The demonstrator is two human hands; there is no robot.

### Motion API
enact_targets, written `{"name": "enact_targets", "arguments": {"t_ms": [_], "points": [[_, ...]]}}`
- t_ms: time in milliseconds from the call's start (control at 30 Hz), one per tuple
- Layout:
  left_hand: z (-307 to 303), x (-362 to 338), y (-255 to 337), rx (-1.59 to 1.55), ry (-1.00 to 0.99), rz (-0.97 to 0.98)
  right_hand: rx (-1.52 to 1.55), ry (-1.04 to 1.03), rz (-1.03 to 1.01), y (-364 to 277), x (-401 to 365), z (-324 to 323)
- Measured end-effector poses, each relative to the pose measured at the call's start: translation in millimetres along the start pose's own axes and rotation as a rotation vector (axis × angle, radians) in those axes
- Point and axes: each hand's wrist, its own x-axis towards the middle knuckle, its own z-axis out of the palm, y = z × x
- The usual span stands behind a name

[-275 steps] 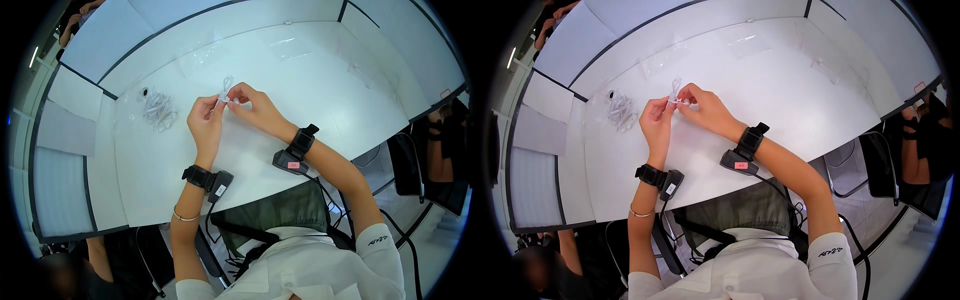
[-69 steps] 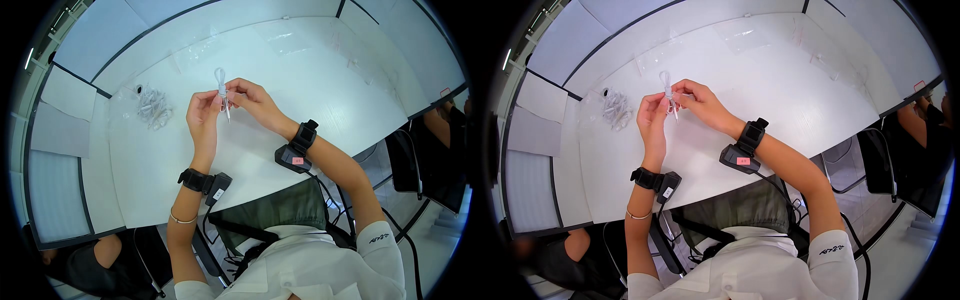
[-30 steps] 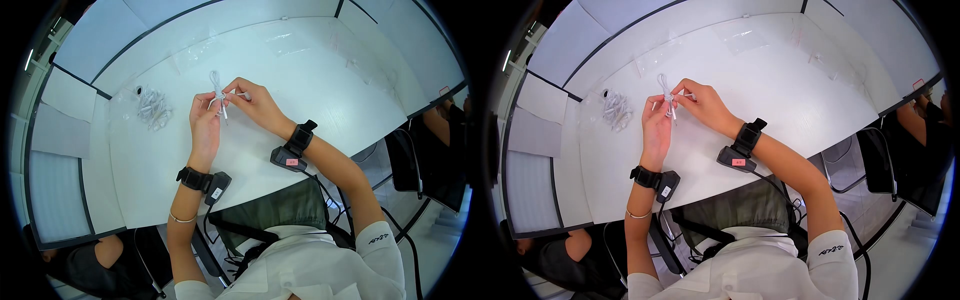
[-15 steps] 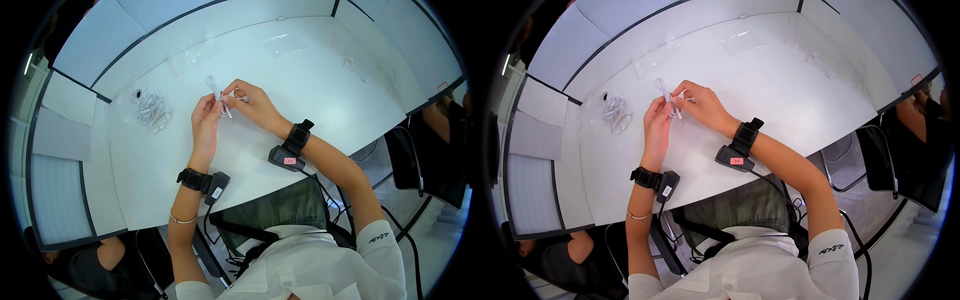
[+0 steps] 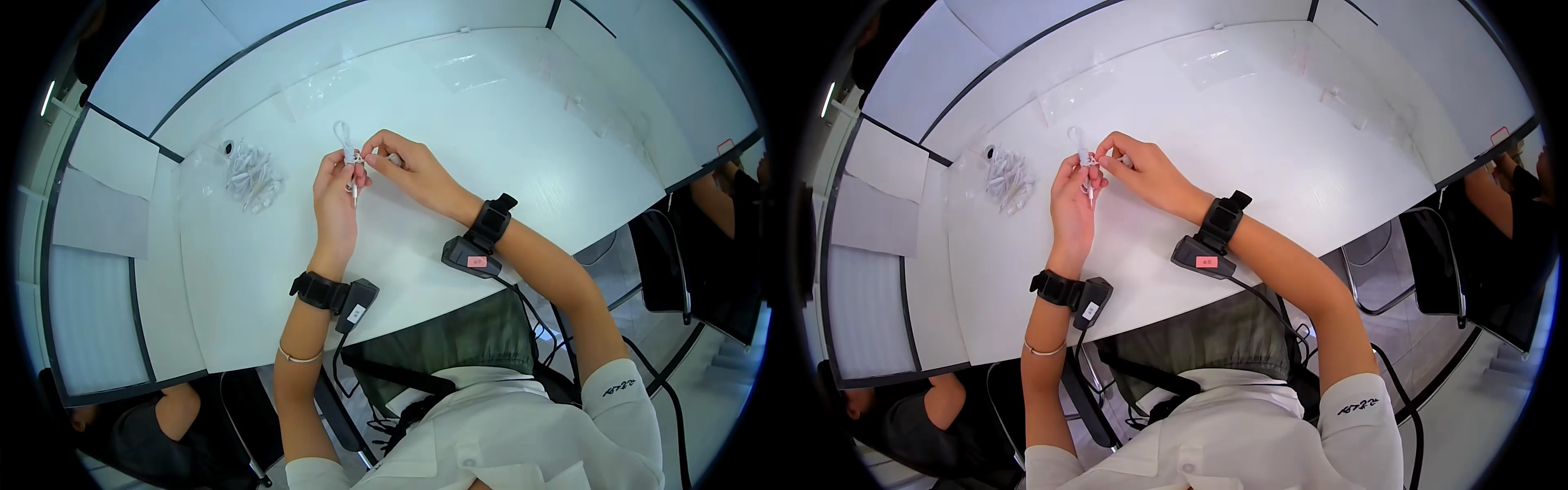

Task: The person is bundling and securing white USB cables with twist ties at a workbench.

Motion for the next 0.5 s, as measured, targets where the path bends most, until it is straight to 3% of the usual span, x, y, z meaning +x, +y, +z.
{"name": "enact_targets", "arguments": {"t_ms": [167, 500], "points": [[-2.4, -0.8, 2.7, -0.124, -0.004, -0.082, 0.009, 0.013, -0.017, 0.0, -0.5, 2.1], [1.7, -2.2, 3.7, -0.122, 0.012, -0.034, -0.034, 0.066, 0.014, -3.1, -1.0, 2.5]]}}
